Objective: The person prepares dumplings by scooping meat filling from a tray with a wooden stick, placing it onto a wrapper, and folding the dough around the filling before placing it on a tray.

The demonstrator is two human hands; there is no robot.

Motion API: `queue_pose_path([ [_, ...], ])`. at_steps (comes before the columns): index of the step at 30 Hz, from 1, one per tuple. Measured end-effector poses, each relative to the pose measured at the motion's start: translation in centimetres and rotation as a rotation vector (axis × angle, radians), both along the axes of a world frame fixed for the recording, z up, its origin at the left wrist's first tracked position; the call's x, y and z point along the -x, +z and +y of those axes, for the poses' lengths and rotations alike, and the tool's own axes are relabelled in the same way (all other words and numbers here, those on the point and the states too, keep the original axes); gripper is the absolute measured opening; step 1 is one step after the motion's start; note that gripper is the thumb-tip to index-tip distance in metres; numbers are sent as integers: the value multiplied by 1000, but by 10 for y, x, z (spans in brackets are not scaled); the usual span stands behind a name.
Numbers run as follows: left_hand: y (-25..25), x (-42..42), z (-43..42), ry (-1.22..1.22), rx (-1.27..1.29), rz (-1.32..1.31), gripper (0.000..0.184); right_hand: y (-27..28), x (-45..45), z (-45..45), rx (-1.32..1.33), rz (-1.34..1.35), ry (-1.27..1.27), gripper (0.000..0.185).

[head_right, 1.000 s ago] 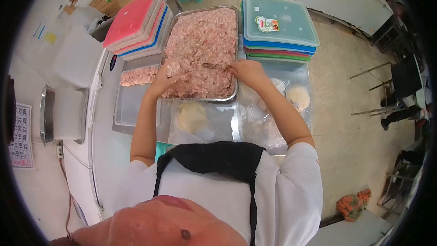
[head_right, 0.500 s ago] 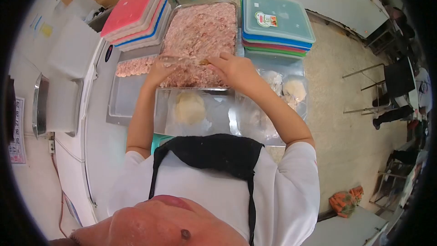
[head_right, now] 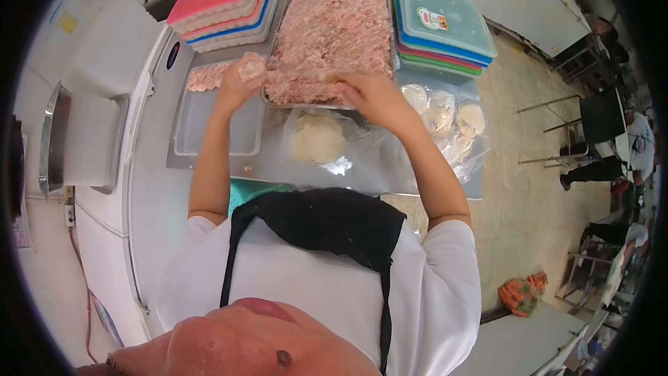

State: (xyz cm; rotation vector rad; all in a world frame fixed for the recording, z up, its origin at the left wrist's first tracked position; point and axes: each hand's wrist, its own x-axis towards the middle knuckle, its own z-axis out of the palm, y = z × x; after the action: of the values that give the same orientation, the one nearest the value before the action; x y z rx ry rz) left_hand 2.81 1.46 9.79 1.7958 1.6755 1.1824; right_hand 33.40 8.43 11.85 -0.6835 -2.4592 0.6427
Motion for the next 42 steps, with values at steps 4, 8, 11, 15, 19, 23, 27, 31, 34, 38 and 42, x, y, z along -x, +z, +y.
queue_pose_path([
  [4, -11, 72, -36, 184, 146, 57, 47, -23, -1, -15, 233, 260, -195, 32],
  [8, -102, 147, -45, 219, 219, 159, 53, -41, -3, -46, 717, 379, -495, 31],
  [11, -126, 131, -43, 92, 29, 335, 57, -55, -4, -71, 783, 417, -565, 31],
  [15, -139, 103, -26, 68, 126, 174, 65, -58, -7, -102, 805, 422, -641, 31],
  [19, -134, 84, -13, 115, 193, 147, 65, -52, -11, -127, 776, 432, -744, 32],
  [23, -148, 79, 9, 120, 158, 268, 63, -53, -22, -144, 752, 398, -805, 29],
  [27, -158, 82, 27, 122, 164, 307, 62, -50, -26, -147, 796, 375, -793, 29],
  [31, -156, 80, 27, 86, 131, 219, 63, -61, -28, -124, 736, 290, -726, 28],
  [34, -147, 80, 12, 101, 118, 334, 66, -65, -28, -87, 582, 117, -616, 32],
  [38, -103, 28, -20, 33, -80, 412, 44, -79, -40, -6, 205, -175, -492, 33],
  [42, -87, -52, -41, -226, -101, 441, 29, -52, -44, 81, -50, -460, -492, 27],
])
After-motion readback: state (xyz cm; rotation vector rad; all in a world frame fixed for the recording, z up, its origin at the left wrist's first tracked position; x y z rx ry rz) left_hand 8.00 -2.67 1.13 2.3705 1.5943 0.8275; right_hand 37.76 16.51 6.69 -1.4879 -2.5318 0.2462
